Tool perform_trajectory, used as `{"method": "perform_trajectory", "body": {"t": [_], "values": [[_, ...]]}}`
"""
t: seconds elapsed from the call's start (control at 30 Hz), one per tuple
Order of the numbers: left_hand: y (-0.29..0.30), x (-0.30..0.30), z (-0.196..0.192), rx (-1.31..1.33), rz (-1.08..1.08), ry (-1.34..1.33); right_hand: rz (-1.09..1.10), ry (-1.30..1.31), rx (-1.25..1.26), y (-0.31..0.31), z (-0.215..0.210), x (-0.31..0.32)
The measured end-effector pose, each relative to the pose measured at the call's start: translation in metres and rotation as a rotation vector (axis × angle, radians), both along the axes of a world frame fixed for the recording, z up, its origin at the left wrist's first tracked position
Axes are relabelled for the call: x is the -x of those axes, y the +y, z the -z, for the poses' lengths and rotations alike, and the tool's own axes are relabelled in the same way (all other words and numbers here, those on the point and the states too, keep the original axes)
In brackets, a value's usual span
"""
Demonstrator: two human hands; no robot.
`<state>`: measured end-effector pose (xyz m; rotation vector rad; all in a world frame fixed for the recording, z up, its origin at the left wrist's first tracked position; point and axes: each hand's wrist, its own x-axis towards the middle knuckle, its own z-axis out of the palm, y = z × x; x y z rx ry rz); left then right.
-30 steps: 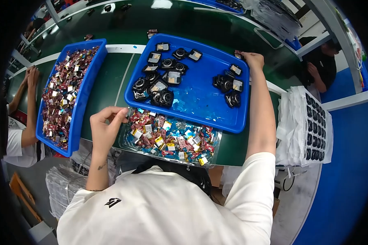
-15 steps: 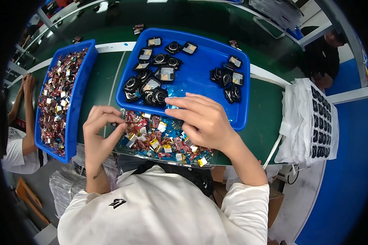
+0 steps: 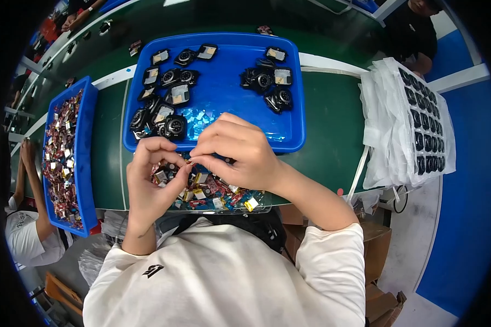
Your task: Assembling small camera lens modules and sorting electronic components on a factory assembly line.
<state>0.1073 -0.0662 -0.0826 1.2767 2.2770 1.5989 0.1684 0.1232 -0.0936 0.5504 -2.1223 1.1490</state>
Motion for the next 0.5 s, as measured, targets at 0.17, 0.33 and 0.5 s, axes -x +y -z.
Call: {"method": "perform_trajectory", "body": {"t": [0.17,0.33,0.5], "values": [[0.0030,-0.0031,0.0018,-0.024,0.010,-0.161,0.002,-0.064,-0.008,0.0032,-0.0011,-0.0016],[0.0021,-0.0036,0.0014,-0.061,-0.025,-0.202,0.029,-0.012,-0.066,0.0064,0.0037,0.0011],[0.0015,-0.0043,0.0021,-0.048,-0.013,-0.315,0.015,-0.006,-0.089,0.0020,-0.0002,0.0000]]}}
